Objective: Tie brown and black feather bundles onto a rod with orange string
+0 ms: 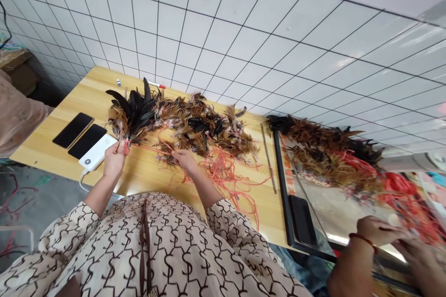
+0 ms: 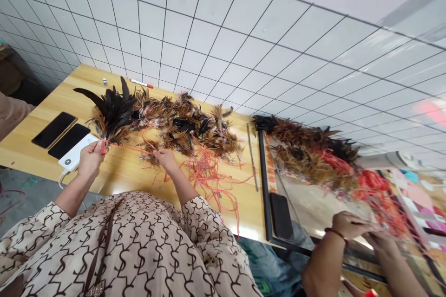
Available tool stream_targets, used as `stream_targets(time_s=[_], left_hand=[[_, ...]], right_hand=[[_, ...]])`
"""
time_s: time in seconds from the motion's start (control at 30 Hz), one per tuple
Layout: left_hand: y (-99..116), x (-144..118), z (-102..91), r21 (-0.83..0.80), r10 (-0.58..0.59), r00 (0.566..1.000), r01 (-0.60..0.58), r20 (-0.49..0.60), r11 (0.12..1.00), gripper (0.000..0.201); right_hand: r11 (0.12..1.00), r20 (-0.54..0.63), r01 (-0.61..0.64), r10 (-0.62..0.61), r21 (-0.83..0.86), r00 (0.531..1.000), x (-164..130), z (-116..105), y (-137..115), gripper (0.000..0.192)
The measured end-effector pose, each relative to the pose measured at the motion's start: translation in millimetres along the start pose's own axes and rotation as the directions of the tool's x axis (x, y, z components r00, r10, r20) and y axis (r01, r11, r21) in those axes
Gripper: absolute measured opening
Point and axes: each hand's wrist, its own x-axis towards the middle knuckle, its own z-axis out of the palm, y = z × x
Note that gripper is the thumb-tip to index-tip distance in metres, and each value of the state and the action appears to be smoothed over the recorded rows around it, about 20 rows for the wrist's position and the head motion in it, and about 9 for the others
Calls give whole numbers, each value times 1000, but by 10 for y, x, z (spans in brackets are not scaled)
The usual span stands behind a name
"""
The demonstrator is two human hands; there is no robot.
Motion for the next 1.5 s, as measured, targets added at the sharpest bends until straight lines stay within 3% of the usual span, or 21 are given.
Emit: stream_targets(time_s=[0.07, 0.13, 0.2, 0.23, 0.4, 0.63, 0.7, 0.77, 0.83, 0.97, 1.03, 1.1, 1.17, 1.3, 1.43, 1.5], left_hand=[[18, -27, 34, -53, -43, 999, 44, 13, 998, 32], [44, -54, 61, -96, -81, 997, 82, 18, 992, 31], [69, -68, 74, -118, -110, 994, 111, 13, 987, 30], [79, -69, 76, -121, -119, 993, 119, 10, 985, 30], [112, -59, 72, -126, -134, 991, 134, 15, 983, 34], [149, -90, 64, -174, -241, 970, 244, 42, 954, 36], [155, -100, 58, -188, -271, 961, 277, 54, 942, 36], [162, -104, 51, -196, -280, 958, 287, 63, 938, 35], [168, -100, 46, -199, -283, 956, 292, 71, 936, 35], [160, -76, 63, -201, -291, 952, 305, 95, 931, 33], [149, -65, 88, -201, -280, 954, 296, 104, 934, 34], [147, -63, 119, -207, -271, 956, 289, 112, 935, 36], [156, -68, 149, -213, -274, 952, 298, 134, 931, 36], [187, -94, 181, -217, -313, 933, 347, 177, 913, 34], [187, -119, 176, -218, -317, 928, 357, 197, 908, 35], [182, -129, 168, -225, -306, 925, 355, 224, 907, 35]], right_hand=[[947, -37, 30, -44, -320, 998, 15, -133, -1, 37], [818, -84, 18, -80, -575, 993, 21, -222, -56, 24], [677, -151, -5, -157, -736, 976, 41, -261, -144, 10], [616, -173, -5, -213, -788, 962, 64, -264, -193, 12], [402, -44, 111, -357, -909, 933, 323, -197, -392, 29], [190, 105, 174, -325, -966, 940, 659, -130, -397, 38], [178, 116, 182, -327, -967, 938, 681, -136, -375, 37], [221, 93, 181, -356, -958, 930, 678, -160, -372, 33], [328, 24, 172, -410, -929, 912, 658, -198, -392, 28], [637, -105, 241, -456, -732, 884, 570, -274, -467, 24], [757, -98, 323, -452, -568, 886, 498, -282, -494, 23], [788, -40, 425, -492, -446, 870, 403, -259, -512, 21], [733, 85, 532, -553, -424, 829, 287, -207, -533, 18], [519, 372, 685, -585, -511, 721, 36, -35, -621, 15], [309, 553, 764, -545, -566, 630, -143, 176, -750, 15], [230, 598, 772, -516, -592, 613, -187, 273, -806, 15]])
